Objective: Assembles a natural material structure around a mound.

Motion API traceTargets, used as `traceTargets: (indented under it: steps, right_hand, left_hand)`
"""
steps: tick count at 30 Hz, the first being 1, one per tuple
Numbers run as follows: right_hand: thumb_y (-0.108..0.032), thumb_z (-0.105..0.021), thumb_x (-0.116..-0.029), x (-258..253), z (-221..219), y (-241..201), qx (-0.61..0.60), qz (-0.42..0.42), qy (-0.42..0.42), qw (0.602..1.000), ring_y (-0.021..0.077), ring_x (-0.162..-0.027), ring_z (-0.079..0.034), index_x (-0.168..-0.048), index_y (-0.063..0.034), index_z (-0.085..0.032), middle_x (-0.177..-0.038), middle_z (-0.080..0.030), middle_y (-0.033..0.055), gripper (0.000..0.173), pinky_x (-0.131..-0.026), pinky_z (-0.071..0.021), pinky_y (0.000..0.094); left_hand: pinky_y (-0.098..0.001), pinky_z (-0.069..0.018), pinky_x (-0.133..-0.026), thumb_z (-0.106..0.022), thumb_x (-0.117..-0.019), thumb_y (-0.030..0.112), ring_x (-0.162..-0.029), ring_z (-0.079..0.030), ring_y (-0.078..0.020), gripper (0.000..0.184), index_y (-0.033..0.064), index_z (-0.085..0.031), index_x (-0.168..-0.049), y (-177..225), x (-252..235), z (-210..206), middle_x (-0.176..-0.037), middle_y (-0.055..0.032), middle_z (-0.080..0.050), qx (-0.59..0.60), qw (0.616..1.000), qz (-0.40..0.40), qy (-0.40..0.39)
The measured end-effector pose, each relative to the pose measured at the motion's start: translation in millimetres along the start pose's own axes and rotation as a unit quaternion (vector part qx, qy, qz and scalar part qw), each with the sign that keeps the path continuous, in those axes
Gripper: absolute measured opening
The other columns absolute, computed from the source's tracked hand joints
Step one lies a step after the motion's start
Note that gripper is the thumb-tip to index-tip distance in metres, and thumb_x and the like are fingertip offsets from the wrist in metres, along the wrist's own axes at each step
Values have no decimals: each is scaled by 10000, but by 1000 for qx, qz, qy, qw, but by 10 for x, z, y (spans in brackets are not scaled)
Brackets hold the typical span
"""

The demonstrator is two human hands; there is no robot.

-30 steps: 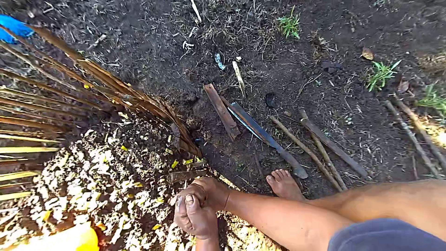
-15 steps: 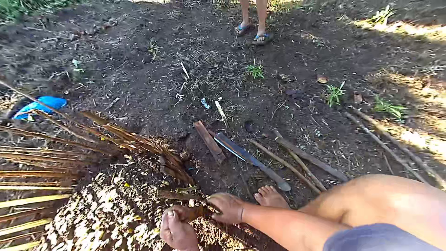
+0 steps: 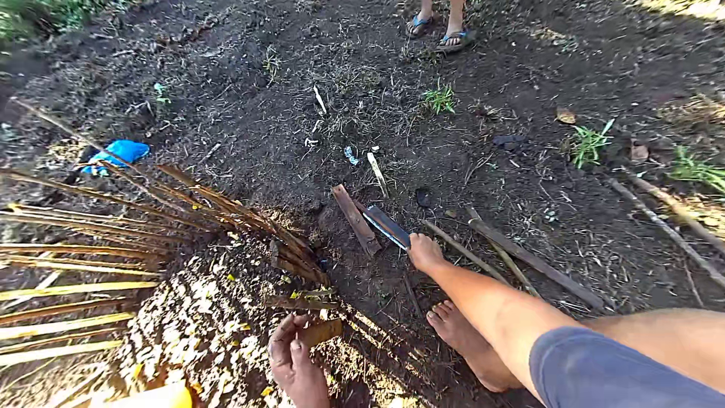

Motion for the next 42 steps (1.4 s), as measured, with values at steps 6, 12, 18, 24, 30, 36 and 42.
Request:
traceTargets:
  steps: [6, 12, 18, 24, 30, 36, 42]
  right_hand:
    - [-157, -538, -997, 64, -24, -58, 25, -4, -73, 997, 434, -1216, -628, -1383, 12, -531, -1334, -612, 262, 422, -959, -525, 648]
    - [-207, -473, -1084, 551, 54, -237, -275, 20, -87, 957, 372, -1242, -613, -1384, 28, -571, -1334, -620, 262, 394, -1069, -480, 547]
    - [-94, -425, -1086, 1540, 354, -822, -598, 116, -74, 790, 249, -877, -715, -1352, 30, -537, -1088, -679, 174, 314, -775, -631, 414]
    - [-118, -471, -1072, 2668, 598, -1456, -359, 414, -103, 830, 169, -1053, -689, -1294, -20, -623, -1166, -703, 111, 287, -967, -573, 375]
    - [-117, -447, -1074, 3150, -105, -1617, -183, 537, -126, 814, 202, -1229, -626, -1252, -31, -679, -1282, -669, 138, 305, -1110, -472, 352]
    - [-155, -544, -1033, 3008, -526, -1534, -138, 462, -143, 864, 255, -1267, -602, -1310, -91, -657, -1352, -629, 134, 306, -1108, -478, 451]
    - [-287, -660, -976, 3459, -707, -1761, -101, 472, -57, 874, 299, -1402, -501, -1492, -130, -527, -1536, -510, 118, 555, -1149, -423, 517]
  left_hand:
    - [-386, -555, -970, -314, -1051, 624, -1176, -640, -216, 779, -40, -393, -1450, 234, 261, 538, -1332, -122, -619, -67, 990, 41, 121]
    - [-419, -594, -875, -283, -1096, 286, -1036, -691, -230, 494, -40, -389, -1453, 510, 573, 862, -1272, -162, -636, -89, 956, 133, 246]
    - [-401, -602, -840, -499, -1051, 168, -988, -692, -227, 467, -34, -415, -1464, 1038, 504, 902, -1275, -175, -623, -77, 963, 139, 217]
    - [-480, -557, -991, -505, -1051, 430, -1241, -620, -270, 640, 131, -285, -1573, 1987, 350, 846, -1474, -86, -545, 9, 994, 47, 102]
    - [-537, -508, -1049, -510, -1027, 526, -1298, -589, -327, 690, 209, -287, -1598, 2468, 478, 1093, -1473, -115, -565, 174, 983, -10, 56]
    - [-445, -594, -833, -307, -1116, 182, -762, -650, -172, 297, 130, -513, -1324, 2285, 723, 1108, -824, 16, -612, 136, 981, -6, 140]
    - [-311, -556, -682, -347, -1073, 101, -631, -568, -94, 250, 96, -569, -1186, 1673, 864, 906, -701, 72, -540, 120, 972, -7, 200]
Point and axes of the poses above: each hand's wrist, its own x-axis away from the middle knuckle, its own z-axis out of the back of the hand, y = z × x, the point moved 5 cm from there along -x, towards the middle knuckle
